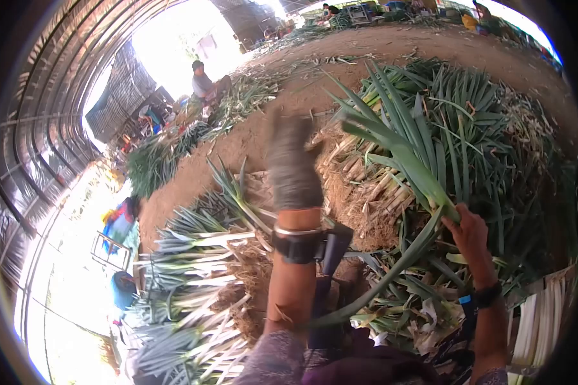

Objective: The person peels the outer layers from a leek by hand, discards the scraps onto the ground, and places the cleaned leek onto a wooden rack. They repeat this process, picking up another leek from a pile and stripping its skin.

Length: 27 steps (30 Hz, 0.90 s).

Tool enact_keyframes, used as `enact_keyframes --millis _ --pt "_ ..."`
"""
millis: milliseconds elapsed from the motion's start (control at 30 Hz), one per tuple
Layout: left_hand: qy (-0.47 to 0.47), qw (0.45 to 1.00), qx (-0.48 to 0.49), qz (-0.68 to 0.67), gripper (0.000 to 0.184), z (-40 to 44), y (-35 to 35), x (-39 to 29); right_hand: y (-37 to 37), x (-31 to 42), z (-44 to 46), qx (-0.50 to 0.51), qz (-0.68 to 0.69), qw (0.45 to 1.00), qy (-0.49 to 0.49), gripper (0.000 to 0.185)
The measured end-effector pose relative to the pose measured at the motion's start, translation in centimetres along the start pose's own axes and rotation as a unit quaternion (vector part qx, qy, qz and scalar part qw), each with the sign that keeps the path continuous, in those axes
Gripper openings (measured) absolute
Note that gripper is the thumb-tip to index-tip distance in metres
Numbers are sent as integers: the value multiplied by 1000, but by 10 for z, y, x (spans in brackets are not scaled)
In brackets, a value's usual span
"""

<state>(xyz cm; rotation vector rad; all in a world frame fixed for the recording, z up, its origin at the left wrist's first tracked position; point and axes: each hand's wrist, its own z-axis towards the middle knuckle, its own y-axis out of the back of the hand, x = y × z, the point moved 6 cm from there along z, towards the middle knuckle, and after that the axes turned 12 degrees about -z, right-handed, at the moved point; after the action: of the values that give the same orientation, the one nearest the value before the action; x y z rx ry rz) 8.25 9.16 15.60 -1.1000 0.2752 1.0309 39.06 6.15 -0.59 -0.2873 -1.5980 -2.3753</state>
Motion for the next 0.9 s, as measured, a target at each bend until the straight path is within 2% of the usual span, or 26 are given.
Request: enact_keyframes --millis 33,100,167,233,300,400,500,533,633,900 --pt "-56 994 -75 -56 46 2 20 -8 3 -4 0 -1 -2 1000 -18 36" --pt "-44 993 -111 -10 31 -17 38 12 4 -6 -1 6 -5 1000 -21 34" --pt "196 968 -144 -67 30 -57 55 84 4 -2 -6 19 -17 1000 -11 33" --pt "419 875 -157 -186 27 -108 78 158 1 5 -10 27 0 1000 2 32" --pt "456 862 -192 -108 41 -141 78 193 -1 8 -14 34 11 999 13 32" --pt "412 906 -98 2 60 -154 36 177 -3 11 -18 51 21 998 25 30" --pt "354 931 92 -4 74 -152 -2 169 -14 11 -22 89 19 995 44 31" --pt "400 914 55 -47 70 -158 -5 166 -15 15 -24 95 23 994 55 32" --pt "444 890 2 -101 66 -168 -1 171 -15 30 -26 109 31 990 81 31" --pt "406 909 30 -85 57 -163 8 162 -10 39 -19 86 29 992 83 28"
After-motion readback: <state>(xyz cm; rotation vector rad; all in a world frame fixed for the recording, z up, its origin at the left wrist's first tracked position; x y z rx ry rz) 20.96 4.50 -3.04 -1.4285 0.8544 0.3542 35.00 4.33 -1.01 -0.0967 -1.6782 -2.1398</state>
